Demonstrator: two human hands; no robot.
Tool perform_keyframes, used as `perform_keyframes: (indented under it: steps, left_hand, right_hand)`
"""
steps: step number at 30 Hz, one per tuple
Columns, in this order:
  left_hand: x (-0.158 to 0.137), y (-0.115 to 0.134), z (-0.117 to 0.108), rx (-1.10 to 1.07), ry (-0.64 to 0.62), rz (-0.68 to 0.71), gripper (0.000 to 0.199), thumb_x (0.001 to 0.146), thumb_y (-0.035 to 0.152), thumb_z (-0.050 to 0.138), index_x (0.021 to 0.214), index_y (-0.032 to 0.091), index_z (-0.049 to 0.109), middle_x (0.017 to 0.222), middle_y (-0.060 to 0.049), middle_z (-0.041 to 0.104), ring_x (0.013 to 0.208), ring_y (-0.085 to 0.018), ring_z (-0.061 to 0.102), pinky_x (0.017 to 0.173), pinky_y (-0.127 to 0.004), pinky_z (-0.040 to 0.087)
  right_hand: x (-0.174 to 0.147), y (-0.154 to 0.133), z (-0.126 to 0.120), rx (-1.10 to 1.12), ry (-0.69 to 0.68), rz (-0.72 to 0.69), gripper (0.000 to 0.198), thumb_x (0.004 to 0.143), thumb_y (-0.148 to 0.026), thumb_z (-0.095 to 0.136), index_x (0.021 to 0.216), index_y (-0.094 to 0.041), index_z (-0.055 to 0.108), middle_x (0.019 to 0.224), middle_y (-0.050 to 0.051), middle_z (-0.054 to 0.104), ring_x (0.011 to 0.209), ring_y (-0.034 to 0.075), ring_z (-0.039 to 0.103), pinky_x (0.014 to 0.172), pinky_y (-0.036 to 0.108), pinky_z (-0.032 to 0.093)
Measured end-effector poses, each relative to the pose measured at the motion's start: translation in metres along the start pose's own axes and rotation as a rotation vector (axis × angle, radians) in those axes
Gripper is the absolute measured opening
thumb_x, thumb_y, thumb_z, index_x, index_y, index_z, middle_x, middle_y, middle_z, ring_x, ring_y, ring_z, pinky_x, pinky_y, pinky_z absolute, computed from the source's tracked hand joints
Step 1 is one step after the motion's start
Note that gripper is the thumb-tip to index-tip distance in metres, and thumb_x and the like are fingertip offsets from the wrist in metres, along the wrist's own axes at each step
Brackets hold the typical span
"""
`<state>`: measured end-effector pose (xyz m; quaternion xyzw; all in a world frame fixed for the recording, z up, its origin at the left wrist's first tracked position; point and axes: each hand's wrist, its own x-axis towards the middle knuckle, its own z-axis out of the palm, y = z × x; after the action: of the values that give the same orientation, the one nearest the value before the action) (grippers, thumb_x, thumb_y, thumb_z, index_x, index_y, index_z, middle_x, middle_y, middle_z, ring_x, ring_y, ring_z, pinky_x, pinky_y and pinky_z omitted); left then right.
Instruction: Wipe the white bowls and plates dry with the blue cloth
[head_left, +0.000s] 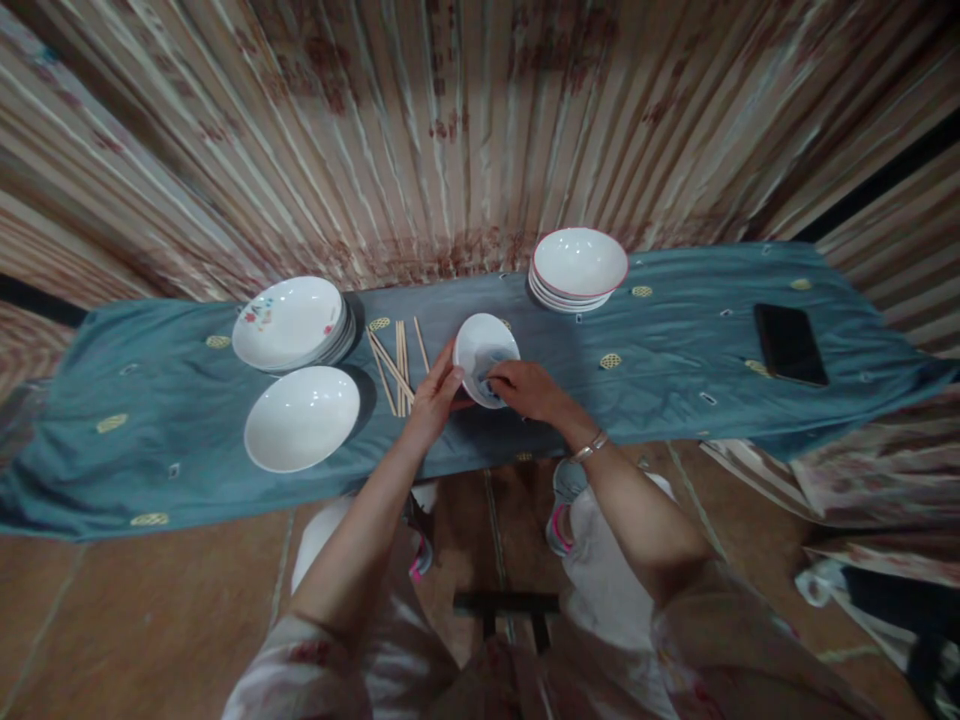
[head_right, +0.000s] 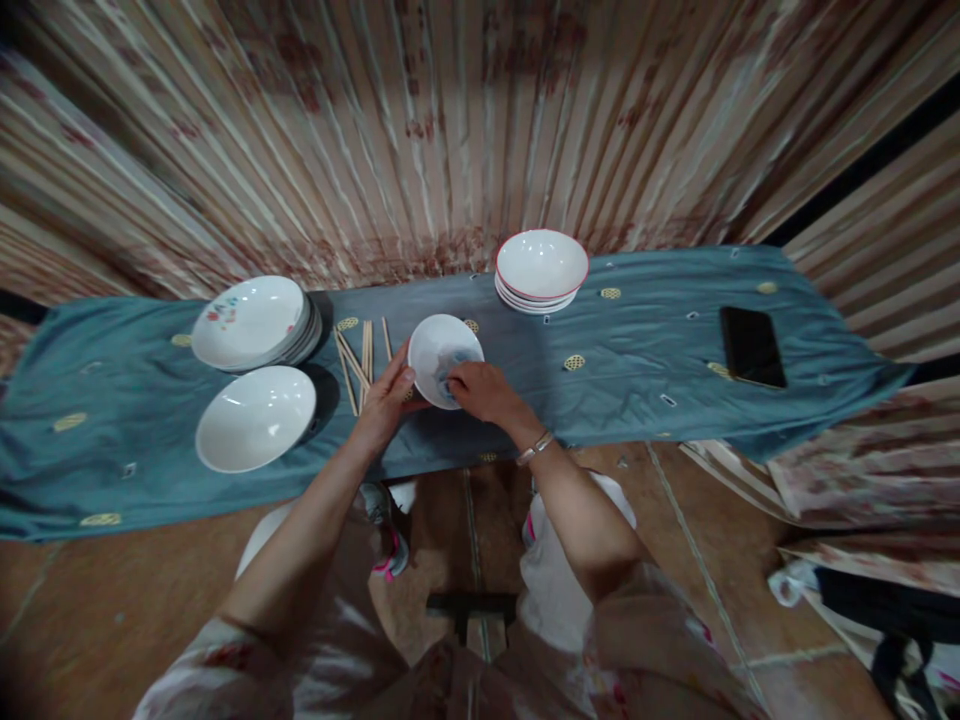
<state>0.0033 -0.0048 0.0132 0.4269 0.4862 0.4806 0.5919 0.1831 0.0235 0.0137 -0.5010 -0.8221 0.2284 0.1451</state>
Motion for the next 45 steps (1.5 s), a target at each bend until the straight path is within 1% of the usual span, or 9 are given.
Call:
perform_keyframes:
  steps: [7,13,24,29,31,34,37,40,45]
  left_hand:
    - [0.001,-0.003,0.0,0.016,0.009,0.011,0.071,0.081,0.045,0.069,0.146,0.031,0.046,0.124,-0.006,0.064,0.107,-0.025,0.063,0.082,-0.037,0.06]
    - [0.002,-0.005,0.0,0.037,0.024,0.019,0.074,0.081,0.046,0.069,0.148,0.027,0.042,0.112,-0.008,0.066,0.099,-0.023,0.065,0.081,-0.036,0.06]
    - [-0.003,-0.006,0.001,0.066,0.028,0.017,0.078,0.077,0.045,0.074,0.146,0.026,0.043,0.107,-0.008,0.068,0.09,-0.022,0.068,0.076,-0.037,0.06]
    - [-0.006,-0.001,-0.008,0.284,0.008,0.058,0.067,0.078,0.046,0.072,0.138,0.021,0.054,0.1,-0.009,0.072,0.095,-0.026,0.068,0.092,-0.045,0.054]
    - [-0.006,0.001,-0.011,0.41,0.025,0.144,0.065,0.077,0.044,0.073,0.134,0.019,0.057,0.113,-0.013,0.07,0.106,-0.029,0.066,0.103,-0.047,0.046]
    - [-0.007,0.006,-0.011,0.574,0.07,0.338,0.074,0.074,0.043,0.076,0.139,0.018,0.051,0.146,-0.02,0.049,0.135,-0.034,0.047,0.114,-0.05,0.032]
    - [-0.005,0.012,-0.007,0.707,-0.011,0.513,0.074,0.074,0.044,0.076,0.139,0.019,0.051,0.158,-0.019,0.031,0.149,-0.034,0.024,0.119,-0.052,0.019]
    - [-0.002,0.014,-0.003,0.78,-0.128,0.604,0.049,0.078,0.04,0.072,0.122,0.02,0.063,0.154,-0.018,0.039,0.149,-0.034,0.024,0.12,-0.053,0.018]
    - [0.003,0.012,-0.006,0.92,-0.087,0.639,0.028,0.077,0.03,0.073,0.102,0.019,0.068,0.138,-0.017,0.056,0.144,-0.035,0.034,0.119,-0.059,0.018]
  right_hand:
    - [0.001,-0.001,0.001,0.442,-0.053,-0.022,0.026,0.09,-0.027,0.052,0.092,-0.015,0.075,0.082,0.002,0.072,0.075,0.015,0.062,0.071,0.025,0.045]
    - [-0.003,-0.011,-0.001,0.85,0.008,-0.028,0.035,0.085,-0.044,0.057,0.093,-0.014,0.073,0.085,0.001,0.069,0.077,0.014,0.059,0.072,0.024,0.045]
    - [-0.017,-0.021,-0.007,0.306,0.087,-0.143,0.013,0.083,-0.021,0.063,0.093,-0.016,0.07,0.083,0.002,0.069,0.074,0.014,0.056,0.07,0.023,0.039]
    - [-0.019,-0.013,-0.022,0.357,0.069,-0.084,0.011,0.082,-0.025,0.061,0.079,-0.016,0.067,0.063,-0.005,0.056,0.061,0.011,0.047,0.06,0.022,0.032]
    - [-0.02,-0.009,-0.025,0.388,0.062,-0.057,0.013,0.08,-0.027,0.062,0.076,-0.016,0.066,0.061,-0.006,0.051,0.059,0.01,0.044,0.058,0.022,0.031]
    - [-0.022,-0.006,-0.026,0.426,0.041,-0.033,0.017,0.078,-0.032,0.063,0.079,-0.015,0.068,0.061,-0.006,0.049,0.059,0.01,0.043,0.056,0.022,0.03]
    - [-0.023,-0.006,-0.027,0.441,0.05,-0.003,0.021,0.076,-0.035,0.065,0.079,-0.015,0.069,0.06,-0.006,0.049,0.058,0.01,0.043,0.055,0.022,0.029]
    - [-0.024,-0.009,-0.029,0.472,0.09,0.022,0.024,0.073,-0.038,0.069,0.078,-0.015,0.069,0.06,-0.005,0.051,0.058,0.01,0.044,0.056,0.022,0.031]
    - [-0.021,-0.009,-0.032,0.708,0.22,-0.003,0.035,0.074,-0.048,0.07,0.087,-0.016,0.072,0.07,-0.003,0.062,0.067,0.013,0.054,0.064,0.023,0.042]
